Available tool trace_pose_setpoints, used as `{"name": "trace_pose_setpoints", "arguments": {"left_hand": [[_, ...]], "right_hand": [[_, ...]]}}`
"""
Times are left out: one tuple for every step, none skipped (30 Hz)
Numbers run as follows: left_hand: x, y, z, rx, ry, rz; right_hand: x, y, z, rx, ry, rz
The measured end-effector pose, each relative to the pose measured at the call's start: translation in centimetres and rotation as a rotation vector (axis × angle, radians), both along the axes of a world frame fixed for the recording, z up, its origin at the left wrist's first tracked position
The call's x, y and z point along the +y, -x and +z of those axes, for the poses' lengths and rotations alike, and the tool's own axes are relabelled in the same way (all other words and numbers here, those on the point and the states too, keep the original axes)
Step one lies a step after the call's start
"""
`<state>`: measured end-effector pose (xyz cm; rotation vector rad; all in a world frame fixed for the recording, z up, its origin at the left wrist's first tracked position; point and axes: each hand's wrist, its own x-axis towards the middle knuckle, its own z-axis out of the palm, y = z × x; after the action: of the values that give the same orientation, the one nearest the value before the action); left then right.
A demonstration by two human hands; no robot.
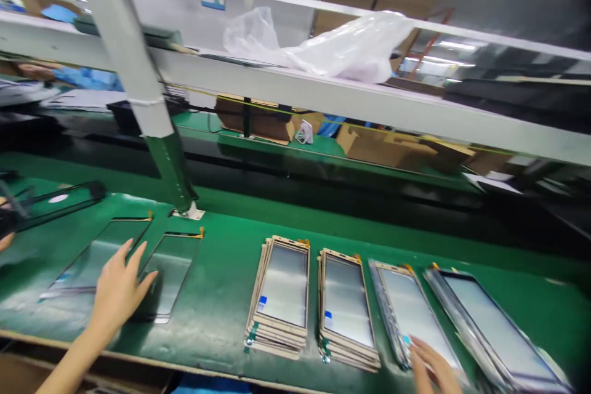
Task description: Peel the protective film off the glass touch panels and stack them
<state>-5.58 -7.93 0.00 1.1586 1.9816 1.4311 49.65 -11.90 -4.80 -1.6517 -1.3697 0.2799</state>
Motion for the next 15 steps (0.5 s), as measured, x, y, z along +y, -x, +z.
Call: {"name": "trace_pose_setpoints", "arguments": {"left_hand": [[0.6,-1.7,0.1,0.039,-0.047,-0.035],[1.2,-4.0,0.2,0.041,-0.079,-0.111],[1.8,-6.9,0.3,0.009,-0.09,-0.211],[2.3,-10.1,0.4,-0.037,-0.081,-0.321],[2.8,-13.7,0.5,-0.239,-0.001,-0.496],[3.2,-17.3,0.5,-0.495,0.13,-0.672],[3.6,-20.8,0.4,-0.589,0.207,-0.763],[3.9,-24.1,0.3,-0.645,0.266,-0.831],[4.2,-26.9,0.1,-0.694,0.312,-0.861],[4.5,-29.3,-0.1,-0.738,0.357,-0.87],[4.8,-31.1,-0.3,-0.767,0.397,-0.861],[5.2,-32.4,-0.5,-0.79,0.43,-0.845],[5.5,-33.2,-0.7,-0.805,0.454,-0.83],[5.8,-33.6,-0.9,-0.816,0.47,-0.817],[6.1,-33.7,-1.0,-0.823,0.479,-0.809]], "right_hand": [[0.3,-0.2,-0.4,-0.021,0.004,-0.014],[1.0,0.0,-1.0,-0.04,0.014,-0.016],[1.9,0.3,-1.6,-0.057,0.032,-0.013],[3.0,0.7,-2.2,-0.069,0.041,-0.025],[4.1,1.1,-2.8,-0.081,0.053,-0.034],[5.0,1.5,-3.4,-0.093,0.057,-0.047],[5.8,1.7,-3.9,-0.103,0.062,-0.057],[6.3,2.0,-4.2,-0.113,0.066,-0.063],[6.5,2.1,-4.5,-0.123,0.068,-0.066],[6.6,2.3,-4.7,-0.134,0.067,-0.067],[6.4,2.5,-4.8,-0.146,0.063,-0.068],[6.1,2.8,-4.9,-0.16,0.059,-0.069],[5.8,3.1,-4.9,-0.175,0.055,-0.07],[5.4,3.4,-4.8,-0.193,0.051,-0.073],[5.0,3.8,-4.7,-0.212,0.048,-0.075]]}}
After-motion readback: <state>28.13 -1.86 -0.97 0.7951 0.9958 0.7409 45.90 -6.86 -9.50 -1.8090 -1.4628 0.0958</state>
